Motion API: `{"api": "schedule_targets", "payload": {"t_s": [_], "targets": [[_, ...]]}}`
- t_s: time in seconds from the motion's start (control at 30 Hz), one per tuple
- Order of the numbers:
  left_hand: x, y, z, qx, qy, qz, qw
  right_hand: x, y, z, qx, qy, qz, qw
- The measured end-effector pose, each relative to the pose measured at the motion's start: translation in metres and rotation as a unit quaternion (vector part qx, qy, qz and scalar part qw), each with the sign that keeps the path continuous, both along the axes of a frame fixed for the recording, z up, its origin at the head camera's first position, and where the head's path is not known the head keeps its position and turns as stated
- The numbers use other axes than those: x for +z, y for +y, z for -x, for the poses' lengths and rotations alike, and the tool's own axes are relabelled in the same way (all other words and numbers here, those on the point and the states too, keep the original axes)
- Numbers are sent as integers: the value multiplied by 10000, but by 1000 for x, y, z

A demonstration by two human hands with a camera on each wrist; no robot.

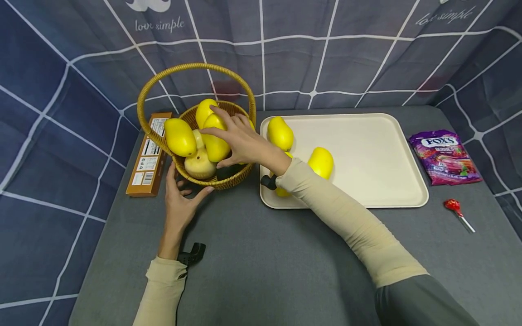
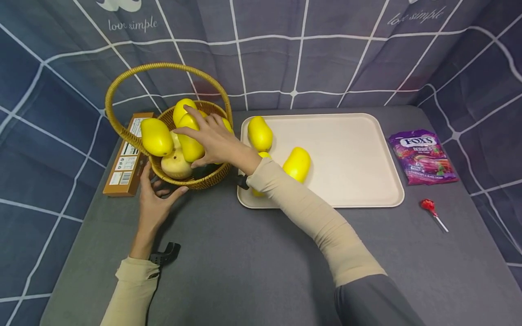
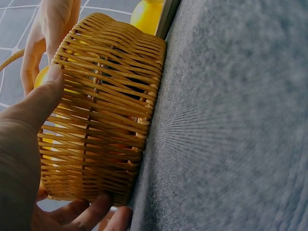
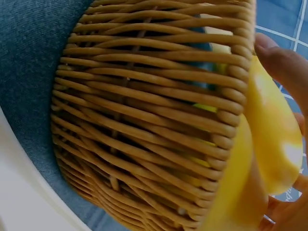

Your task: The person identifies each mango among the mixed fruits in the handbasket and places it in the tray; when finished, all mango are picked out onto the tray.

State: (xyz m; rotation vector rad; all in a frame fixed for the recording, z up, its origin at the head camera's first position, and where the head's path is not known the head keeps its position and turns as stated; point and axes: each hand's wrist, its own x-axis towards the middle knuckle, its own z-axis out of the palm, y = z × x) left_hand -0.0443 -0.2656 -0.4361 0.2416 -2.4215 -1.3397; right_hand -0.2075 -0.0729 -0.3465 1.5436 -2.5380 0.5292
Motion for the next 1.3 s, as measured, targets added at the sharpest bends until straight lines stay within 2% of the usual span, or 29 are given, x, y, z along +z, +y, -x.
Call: {"api": "schedule_targets", "payload": {"t_s": [0.27, 0.57, 0.83, 1.1, 1.3], "targets": [[-1, 1, -1, 10, -23, -7, 10000, -8, 0, 1, -69, 207, 469, 9987], [-1, 1, 0, 22, -37, -15, 10000, -9, -3, 1, -286, 411, 813, 9954], [0, 2, 1, 16, -53, 64, 10000, -2, 3, -3, -190, -177, 1445, 9892], [0, 1, 1, -18, 63, 94, 9999, 3, 12, -13, 129, -155, 1508, 9884], [0, 1, -1, -26, 72, 99, 9999, 0, 20, -14, 332, -366, 1669, 9847]]}}
